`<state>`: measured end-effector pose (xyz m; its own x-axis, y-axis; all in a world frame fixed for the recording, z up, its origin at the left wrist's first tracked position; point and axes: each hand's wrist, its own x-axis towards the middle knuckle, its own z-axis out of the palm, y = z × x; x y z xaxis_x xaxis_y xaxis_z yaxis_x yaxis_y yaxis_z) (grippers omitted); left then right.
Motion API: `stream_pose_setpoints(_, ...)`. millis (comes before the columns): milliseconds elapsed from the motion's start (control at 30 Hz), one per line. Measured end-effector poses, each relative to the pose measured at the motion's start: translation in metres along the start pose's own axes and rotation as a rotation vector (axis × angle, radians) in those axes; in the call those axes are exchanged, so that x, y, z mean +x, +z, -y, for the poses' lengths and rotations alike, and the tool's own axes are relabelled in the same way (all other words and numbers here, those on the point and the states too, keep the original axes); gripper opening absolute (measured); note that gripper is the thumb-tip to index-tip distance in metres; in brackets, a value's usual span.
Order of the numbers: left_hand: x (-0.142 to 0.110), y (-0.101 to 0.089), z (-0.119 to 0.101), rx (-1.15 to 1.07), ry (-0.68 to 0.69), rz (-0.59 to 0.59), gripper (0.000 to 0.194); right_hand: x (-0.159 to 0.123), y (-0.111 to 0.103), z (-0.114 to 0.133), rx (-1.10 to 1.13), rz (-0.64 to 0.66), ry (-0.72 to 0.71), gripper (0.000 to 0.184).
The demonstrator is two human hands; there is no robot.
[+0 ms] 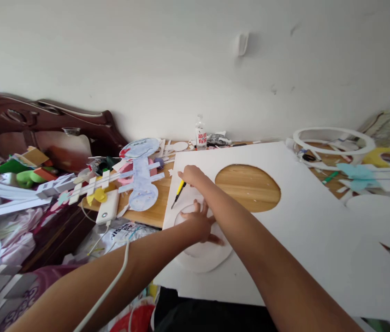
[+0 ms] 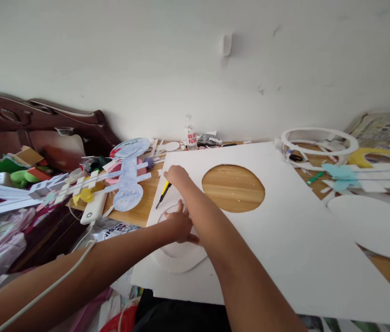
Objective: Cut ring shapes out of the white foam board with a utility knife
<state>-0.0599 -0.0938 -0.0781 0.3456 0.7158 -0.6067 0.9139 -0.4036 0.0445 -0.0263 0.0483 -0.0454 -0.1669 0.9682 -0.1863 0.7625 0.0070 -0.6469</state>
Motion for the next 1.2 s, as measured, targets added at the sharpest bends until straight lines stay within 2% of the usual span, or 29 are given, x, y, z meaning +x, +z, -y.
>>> stream_pose_setpoints(100,-0.004,-0.004,0.000,-0.009,0.024,0.045,0.114,-0.009,-0.013,-0.007,0.124,0.000,-0.116,0.032)
stream_pose_setpoints(200,-0.001,-0.003,0.000,-0.030,0.028,0.044,0.114,-0.014,-0.025,-0.013,0.220,-0.117,-0.148,0.024)
stream_pose_setpoints(267,0.002,0.000,0.000,-0.047,0.031,0.033,0.116,-0.017,-0.028,-0.016,0.258,-0.182,-0.129,0.025)
stream_pose_setpoints(367,0.007,0.005,0.000,-0.064,0.036,0.014,0.118,-0.021,-0.018,-0.017,0.297,-0.208,-0.103,0.035)
stream_pose_setpoints(500,0.011,0.010,0.000,-0.053,0.034,0.009,0.118,-0.026,0.009,-0.013,0.316,-0.216,-0.079,0.044)
stream_pose_setpoints(600,0.012,0.013,0.000,-0.040,0.035,0.000,0.118,-0.024,0.024,-0.011,0.293,-0.194,-0.045,0.044)
stream_pose_setpoints(700,0.013,0.015,-0.002,-0.036,0.039,-0.015,0.115,-0.020,0.031,-0.013,0.255,-0.162,-0.012,0.043)
stream_pose_setpoints(833,0.014,0.016,-0.004,-0.055,0.033,-0.044,0.117,-0.016,0.031,-0.010,0.191,-0.124,-0.007,0.043)
stream_pose_setpoints(1033,0.014,0.017,-0.003,-0.098,0.040,-0.059,0.119,-0.008,0.028,0.010,0.118,-0.031,-0.054,0.041)
stream_pose_setpoints(1200,0.014,0.014,-0.003,-0.133,0.034,-0.051,0.122,-0.008,0.030,0.018,0.224,0.062,-0.083,0.042)
